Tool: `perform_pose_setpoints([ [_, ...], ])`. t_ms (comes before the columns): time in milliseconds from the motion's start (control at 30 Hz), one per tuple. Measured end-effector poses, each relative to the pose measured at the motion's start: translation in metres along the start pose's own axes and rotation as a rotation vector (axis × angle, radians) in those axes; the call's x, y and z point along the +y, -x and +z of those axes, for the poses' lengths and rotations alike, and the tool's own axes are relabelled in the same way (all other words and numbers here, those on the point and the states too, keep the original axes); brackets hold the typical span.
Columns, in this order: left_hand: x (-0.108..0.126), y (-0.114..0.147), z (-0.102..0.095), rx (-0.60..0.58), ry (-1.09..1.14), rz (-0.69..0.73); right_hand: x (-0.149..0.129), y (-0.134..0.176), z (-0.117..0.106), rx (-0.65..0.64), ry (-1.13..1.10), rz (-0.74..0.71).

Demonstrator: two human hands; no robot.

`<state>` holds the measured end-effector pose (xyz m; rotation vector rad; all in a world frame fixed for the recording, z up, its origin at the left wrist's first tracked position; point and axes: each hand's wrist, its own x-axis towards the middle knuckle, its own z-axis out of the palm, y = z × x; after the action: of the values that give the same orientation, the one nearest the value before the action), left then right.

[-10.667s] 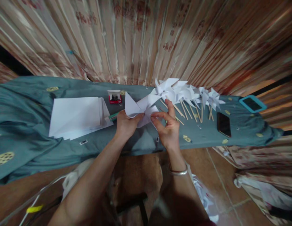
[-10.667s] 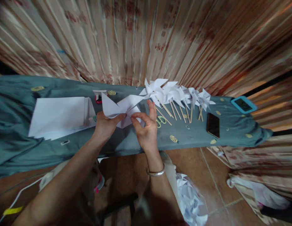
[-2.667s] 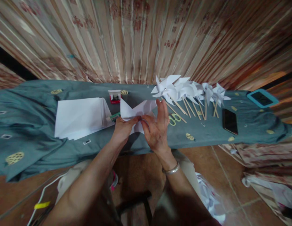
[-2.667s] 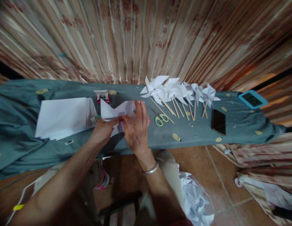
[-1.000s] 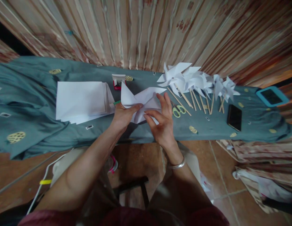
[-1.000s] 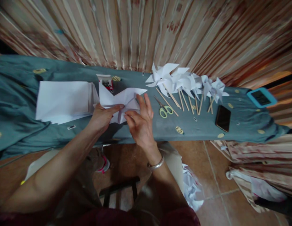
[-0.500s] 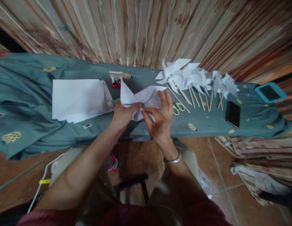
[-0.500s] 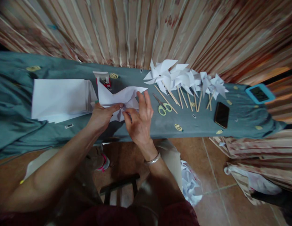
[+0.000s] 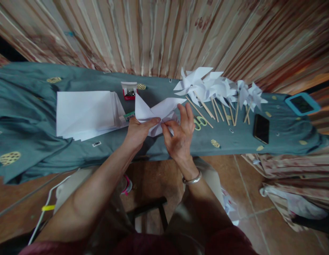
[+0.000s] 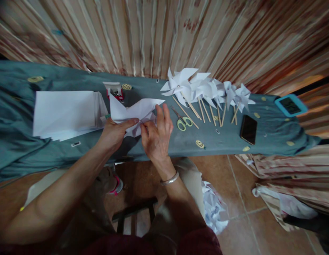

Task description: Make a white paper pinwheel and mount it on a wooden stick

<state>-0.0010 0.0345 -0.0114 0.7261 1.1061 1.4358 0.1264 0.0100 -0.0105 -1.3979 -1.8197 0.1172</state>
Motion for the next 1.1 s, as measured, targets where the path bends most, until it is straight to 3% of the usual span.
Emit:
perform_pose_setpoints([
  [833,-0.005,-0.001,-0.002,0.049,-0.023,0.027,-0.002,-0.002,0.005,0.062,0.073,-0.056],
  [1000,0.005,-0.014,-0.004,0.112,0.095,0.019,-0.003,-0.011,-0.015,0.064,-0.022,-0.048],
  [1100,0.019,-0.021,-0.009,0.163,0.179,0.024,0.021,-0.016,-0.028,0.161,-0.082,0.038],
])
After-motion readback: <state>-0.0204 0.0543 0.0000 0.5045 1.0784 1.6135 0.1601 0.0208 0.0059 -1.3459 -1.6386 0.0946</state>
